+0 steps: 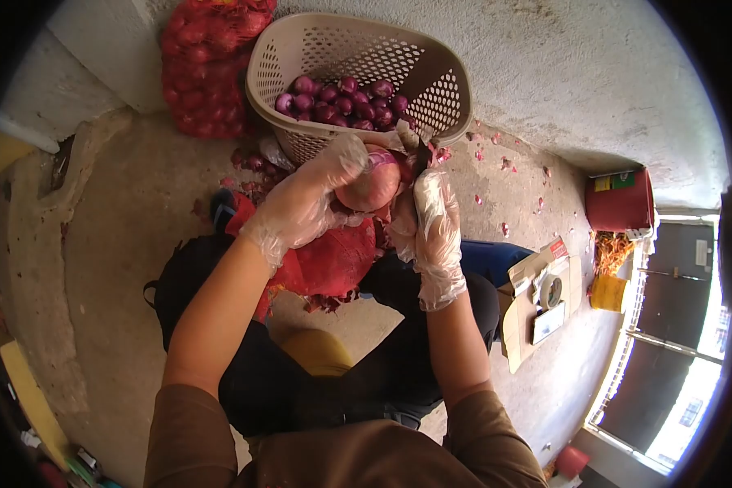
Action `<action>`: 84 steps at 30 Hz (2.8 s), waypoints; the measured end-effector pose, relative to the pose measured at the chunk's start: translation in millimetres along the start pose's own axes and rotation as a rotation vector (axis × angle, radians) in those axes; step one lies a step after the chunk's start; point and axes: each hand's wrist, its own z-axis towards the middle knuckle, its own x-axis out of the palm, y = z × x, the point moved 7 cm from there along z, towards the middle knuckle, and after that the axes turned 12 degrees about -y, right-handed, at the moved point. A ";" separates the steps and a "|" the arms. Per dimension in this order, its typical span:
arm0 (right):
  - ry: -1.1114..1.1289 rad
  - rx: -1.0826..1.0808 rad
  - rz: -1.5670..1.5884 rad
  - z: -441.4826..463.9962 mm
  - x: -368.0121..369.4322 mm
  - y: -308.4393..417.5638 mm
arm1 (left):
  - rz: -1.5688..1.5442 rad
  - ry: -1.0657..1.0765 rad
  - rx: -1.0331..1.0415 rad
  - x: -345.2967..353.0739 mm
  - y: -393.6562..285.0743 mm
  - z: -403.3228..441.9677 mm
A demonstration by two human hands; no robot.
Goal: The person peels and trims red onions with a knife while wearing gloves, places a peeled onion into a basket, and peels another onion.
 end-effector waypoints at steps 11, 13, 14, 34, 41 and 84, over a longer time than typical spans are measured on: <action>0.062 -0.058 0.025 -0.1 -3.8 1.7 | -0.126 -0.119 -0.045 -14.1 12.0 10.0; 0.077 -0.109 -0.110 -2.6 0.4 3.3 | -0.067 -0.103 -0.082 -16.9 18.7 13.7; 0.083 -0.086 -0.152 -4.9 2.9 4.4 | -0.038 -0.095 -0.101 -17.8 21.5 14.3; -0.048 -0.085 -0.239 8.1 -6.9 24.8 | -0.405 0.026 0.048 -13.5 17.1 19.6; 0.174 -0.064 -0.624 -0.1 8.5 22.7 | -0.597 -0.007 0.112 -28.3 15.3 22.7; 0.424 -0.354 -0.751 -9.3 30.4 3.2 | 0.011 -0.348 -0.203 -32.4 14.1 0.7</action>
